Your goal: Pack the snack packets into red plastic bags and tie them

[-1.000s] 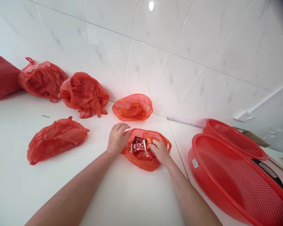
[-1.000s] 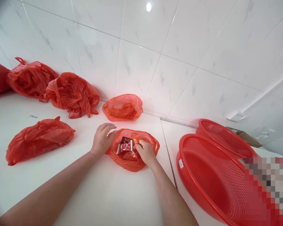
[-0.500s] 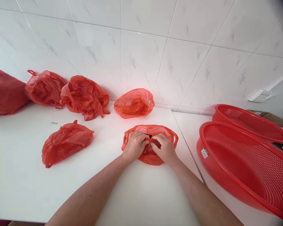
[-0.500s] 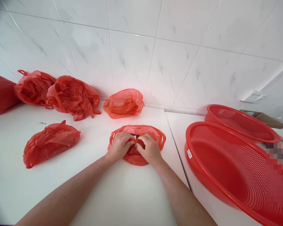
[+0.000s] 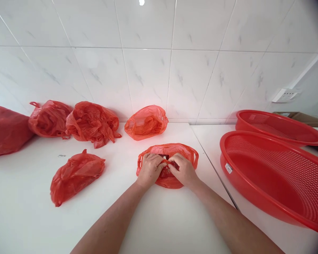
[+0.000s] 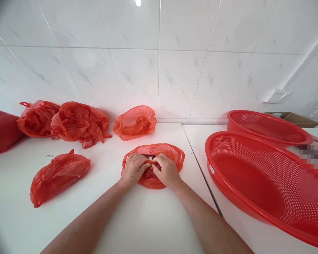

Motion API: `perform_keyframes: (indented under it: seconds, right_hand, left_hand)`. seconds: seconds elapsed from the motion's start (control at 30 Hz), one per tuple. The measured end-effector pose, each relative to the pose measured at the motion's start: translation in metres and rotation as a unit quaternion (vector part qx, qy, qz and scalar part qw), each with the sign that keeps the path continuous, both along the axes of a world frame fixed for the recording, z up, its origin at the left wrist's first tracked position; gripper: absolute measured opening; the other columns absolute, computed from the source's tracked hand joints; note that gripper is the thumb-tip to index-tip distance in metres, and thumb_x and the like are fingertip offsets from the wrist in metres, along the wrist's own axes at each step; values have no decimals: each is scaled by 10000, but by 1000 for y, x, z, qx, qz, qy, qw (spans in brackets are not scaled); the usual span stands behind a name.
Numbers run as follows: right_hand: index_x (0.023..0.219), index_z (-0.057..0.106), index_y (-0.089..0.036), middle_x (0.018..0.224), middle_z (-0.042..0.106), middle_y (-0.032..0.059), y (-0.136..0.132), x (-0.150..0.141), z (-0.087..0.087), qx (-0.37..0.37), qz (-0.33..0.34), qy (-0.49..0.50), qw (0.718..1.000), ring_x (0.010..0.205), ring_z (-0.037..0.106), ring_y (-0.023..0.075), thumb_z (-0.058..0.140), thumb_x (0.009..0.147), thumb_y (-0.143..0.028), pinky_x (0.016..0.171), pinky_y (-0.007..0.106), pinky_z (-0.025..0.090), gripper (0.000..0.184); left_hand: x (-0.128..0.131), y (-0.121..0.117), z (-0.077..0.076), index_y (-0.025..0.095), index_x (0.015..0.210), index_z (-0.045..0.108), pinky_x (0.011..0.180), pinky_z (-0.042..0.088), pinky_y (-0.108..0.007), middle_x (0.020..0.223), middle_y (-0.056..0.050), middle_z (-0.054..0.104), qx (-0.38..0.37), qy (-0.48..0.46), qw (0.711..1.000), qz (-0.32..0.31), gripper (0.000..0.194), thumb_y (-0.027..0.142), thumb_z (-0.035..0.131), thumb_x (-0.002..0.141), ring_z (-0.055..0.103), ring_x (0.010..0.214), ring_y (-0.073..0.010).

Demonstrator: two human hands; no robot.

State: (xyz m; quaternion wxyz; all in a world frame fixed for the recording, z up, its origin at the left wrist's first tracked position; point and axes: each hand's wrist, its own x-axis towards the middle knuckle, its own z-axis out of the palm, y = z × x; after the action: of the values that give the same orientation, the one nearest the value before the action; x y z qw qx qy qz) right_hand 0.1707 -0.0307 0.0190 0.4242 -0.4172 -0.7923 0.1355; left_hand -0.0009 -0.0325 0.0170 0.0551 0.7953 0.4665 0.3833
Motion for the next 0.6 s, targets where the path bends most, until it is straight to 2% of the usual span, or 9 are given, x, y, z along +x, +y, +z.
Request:
perform_keyframes:
  seconds: [0.07, 0.1, 0.2, 0.3, 0.4, 0.47, 0.53, 0.6]
  right_hand:
    - [733, 531, -206, 742, 556, 4, 5, 6, 0, 17, -41, 5, 999, 651, 522, 131, 481, 782, -139, 593, 257, 423, 97]
    - [725, 526, -206, 735, 558, 2, 9, 11, -1, 22, -69, 9, 997, 648, 521, 132, 480, 772, -134, 590, 256, 420, 97]
    - [728, 533, -205, 745, 576, -1, 16, 22, -3, 19, -133, 20, 991, 629, 519, 129, 498, 759, -146, 588, 258, 424, 76]
    - [725, 559, -208, 742, 585, -4, 19, 26, -4, 7, -121, 11, 993, 644, 536, 130, 494, 787, -172, 601, 255, 438, 97]
    - [867, 621, -224, 858, 619, 12, 19, 26, -2, 14, -98, -9, 995, 757, 577, 143, 485, 835, -217, 659, 258, 462, 140]
    - [993, 624, -228, 966, 609, 38, 23, 30, -1, 41, -144, -20, 988, 851, 582, 162, 482, 850, -239, 730, 277, 472, 201]
    - [1058, 612, -207, 1028, 578, 77, 29, 38, -2, 71, -219, -38, 972, 931, 566, 194, 497, 842, -251, 808, 312, 464, 248]
    - [1117, 584, -180, 1064, 555, 114, 35, 48, -5, 75, -278, -65, 955, 1000, 541, 235, 539, 816, -281, 857, 356, 447, 320]
  left_hand:
    - [-4, 2, 0, 233, 902, 634, 897, 375, -391, 856, -4, 678, 5, -23, 1000, 21, 113, 243, 530, 859, 585, 865, -184]
    - [-6, 3, 0, 240, 978, 624, 908, 379, -398, 887, -8, 683, 8, -36, 999, 35, 152, 242, 544, 849, 590, 896, -193]
    - [-15, 6, -1, 236, 1028, 606, 865, 429, -377, 892, -17, 679, 6, -48, 998, 41, 205, 246, 573, 826, 602, 895, -200]
    - [-19, 8, -1, 228, 972, 623, 823, 456, -359, 917, -35, 676, 5, -11, 1000, -8, 214, 338, 640, 788, 599, 874, -203]
    - [-19, 9, -1, 221, 924, 640, 853, 446, -385, 928, -46, 674, 20, 32, 999, -19, 269, 406, 692, 736, 591, 888, -217]
    - [-19, 10, 1, 223, 916, 642, 868, 437, -399, 938, -48, 672, 33, 44, 998, 13, 216, 383, 657, 771, 586, 917, -222]
    - [-23, 12, 3, 222, 949, 638, 888, 428, -418, 1003, -63, 656, 46, 42, 996, 70, 195, 352, 613, 806, 573, 972, -236]
    - [-31, 12, 4, 215, 1025, 618, 927, 407, -455, 1124, -98, 603, 49, 25, 989, 136, 265, 352, 609, 799, 531, 1073, -273]
